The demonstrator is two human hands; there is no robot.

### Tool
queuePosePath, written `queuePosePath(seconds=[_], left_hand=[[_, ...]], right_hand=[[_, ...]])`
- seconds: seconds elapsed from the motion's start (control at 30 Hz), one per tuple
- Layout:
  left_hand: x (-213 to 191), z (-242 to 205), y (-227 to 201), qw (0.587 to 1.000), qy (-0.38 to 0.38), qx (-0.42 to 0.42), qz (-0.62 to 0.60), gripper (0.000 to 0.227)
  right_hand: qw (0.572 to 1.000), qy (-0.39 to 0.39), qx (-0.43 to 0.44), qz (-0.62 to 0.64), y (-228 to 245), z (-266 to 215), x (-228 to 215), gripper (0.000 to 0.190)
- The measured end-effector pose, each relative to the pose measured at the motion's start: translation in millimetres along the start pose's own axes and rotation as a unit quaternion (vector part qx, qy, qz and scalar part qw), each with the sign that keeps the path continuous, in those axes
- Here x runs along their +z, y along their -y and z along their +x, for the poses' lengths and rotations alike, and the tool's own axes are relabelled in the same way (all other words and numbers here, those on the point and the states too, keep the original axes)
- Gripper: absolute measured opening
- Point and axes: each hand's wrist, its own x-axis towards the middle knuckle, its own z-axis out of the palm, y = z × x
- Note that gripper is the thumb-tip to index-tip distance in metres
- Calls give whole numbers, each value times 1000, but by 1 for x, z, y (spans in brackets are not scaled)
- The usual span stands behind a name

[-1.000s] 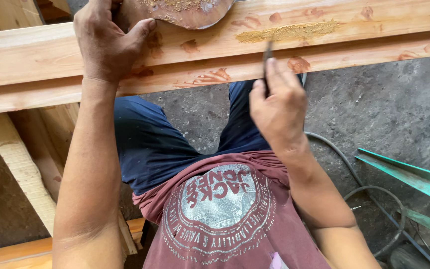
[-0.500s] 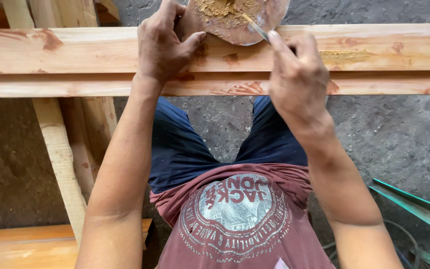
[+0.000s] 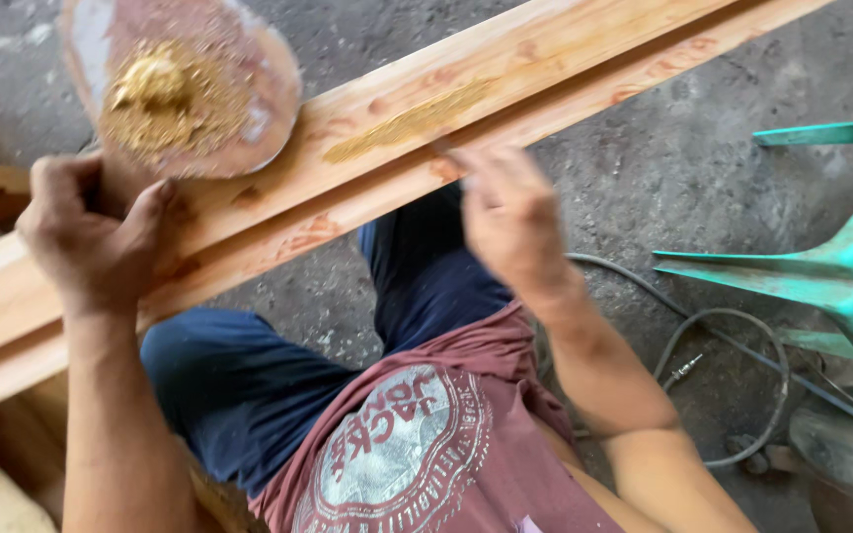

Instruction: The person scoops a yellowish paste from a wooden scoop and applies it into a long groove on a wooden plank using a small metal spatula. They spread the paste along the groove and smooth it flush with the plank surface.

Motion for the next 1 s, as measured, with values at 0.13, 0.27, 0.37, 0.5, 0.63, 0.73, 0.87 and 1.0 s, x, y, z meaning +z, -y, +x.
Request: queuePosePath(seconds=[0.13, 0.27, 0.37, 0.5, 0.63, 0.73, 0.87, 1.0], left_hand=[[-2, -12, 9, 999, 11, -17, 29, 39], [1, -29, 19, 994, 37, -104, 25, 41], [1, -37, 23, 995, 49, -68, 50, 41], [-3, -28, 23, 993, 52, -84, 72, 47], [-5, -20, 13, 991, 62, -59, 103, 46], [-3, -6, 6, 988, 80, -34, 126, 42], [-27, 9, -32, 960, 149, -222, 84, 38], [-65, -37, -149, 941, 104, -320, 24, 27]], right_hand=[[966, -53, 123, -222, -74, -13, -76, 26], [914, -40, 170, -367, -133, -4, -111, 27], [916, -1, 181, -357, -140, 7, -97, 28], [921, 50, 194, -335, -98, 7, -69, 28], [948, 145, 242, -145, -38, 3, -62, 20], [944, 163, 288, -18, -3, -1, -78, 28], [941, 131, 309, 41, 25, -18, -120, 31], [926, 130, 347, 77, 25, -35, -166, 31]])
